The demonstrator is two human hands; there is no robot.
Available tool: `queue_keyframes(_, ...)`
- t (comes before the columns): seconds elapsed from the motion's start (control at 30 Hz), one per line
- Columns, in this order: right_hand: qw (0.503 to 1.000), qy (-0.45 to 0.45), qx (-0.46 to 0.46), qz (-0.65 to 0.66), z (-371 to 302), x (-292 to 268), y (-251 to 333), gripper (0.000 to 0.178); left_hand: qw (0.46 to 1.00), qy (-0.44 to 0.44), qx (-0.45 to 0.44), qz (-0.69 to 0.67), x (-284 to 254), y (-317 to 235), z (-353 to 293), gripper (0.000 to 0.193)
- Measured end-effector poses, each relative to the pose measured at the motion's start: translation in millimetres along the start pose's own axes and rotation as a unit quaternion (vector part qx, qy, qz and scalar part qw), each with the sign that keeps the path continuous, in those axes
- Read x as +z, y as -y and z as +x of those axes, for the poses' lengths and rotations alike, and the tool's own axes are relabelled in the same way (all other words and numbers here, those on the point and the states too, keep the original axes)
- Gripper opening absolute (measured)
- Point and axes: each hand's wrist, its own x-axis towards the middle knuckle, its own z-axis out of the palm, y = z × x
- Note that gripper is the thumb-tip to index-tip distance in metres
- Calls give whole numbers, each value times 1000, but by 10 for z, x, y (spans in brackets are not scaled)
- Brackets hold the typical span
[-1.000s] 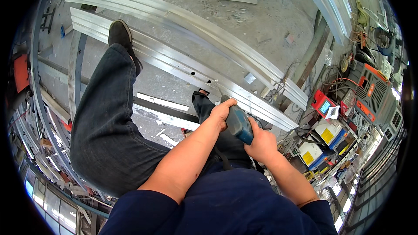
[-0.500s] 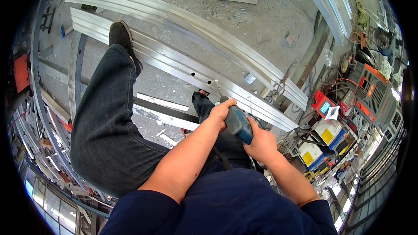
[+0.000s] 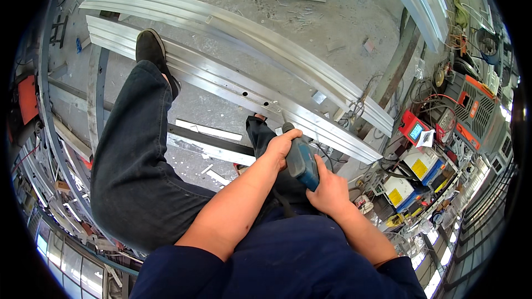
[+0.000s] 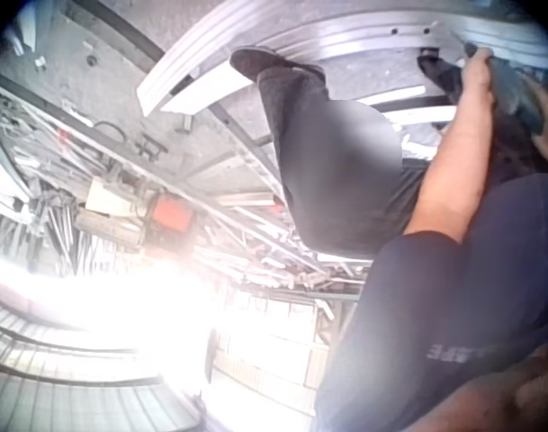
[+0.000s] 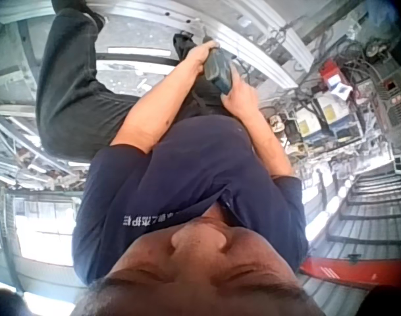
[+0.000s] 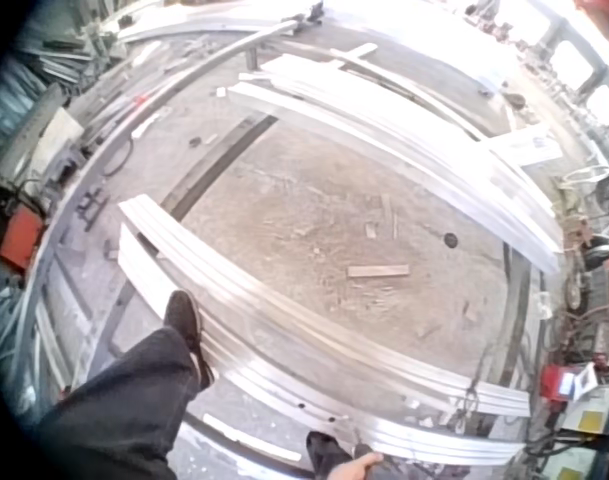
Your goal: The person uses a corded drill to make holes in long aluminum profiles laid on a workbench. They repeatedly position the drill, drill holes, and occasionally adjust the drill bit or clear debris from the holes.
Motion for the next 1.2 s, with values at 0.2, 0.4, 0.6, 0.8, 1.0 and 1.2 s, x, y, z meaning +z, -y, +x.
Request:
queue_keyframes(0.2,1000,-2,-7,28,-26,43,0,92,1000,4,10,3,-55,-21,-47,31)
queue_keyframes(0.4,1000,4,-3,9,4,98,-20,91,1000,10,-6,10,-60,-42,-63,32)
queue_keyframes(0.6,1000,13,-7,-8,27,107,-12,92,1000,28,-4,10,-140,-17,-43,34)
queue_keyframes(0.8,999,18,-17,-25,-1,119,45,93,999,34,-23,-2,-46,-14,-274,35)
queue_keyframes(1.0,999,15,-31,-34,-3,143,13,94,998,8,-43,44,-125,-10,-226,31)
queue_keyframes(1.2,999,21,-23,-25,-27,123,47,96,998,9,-40,45,-112,-6,-261,27)
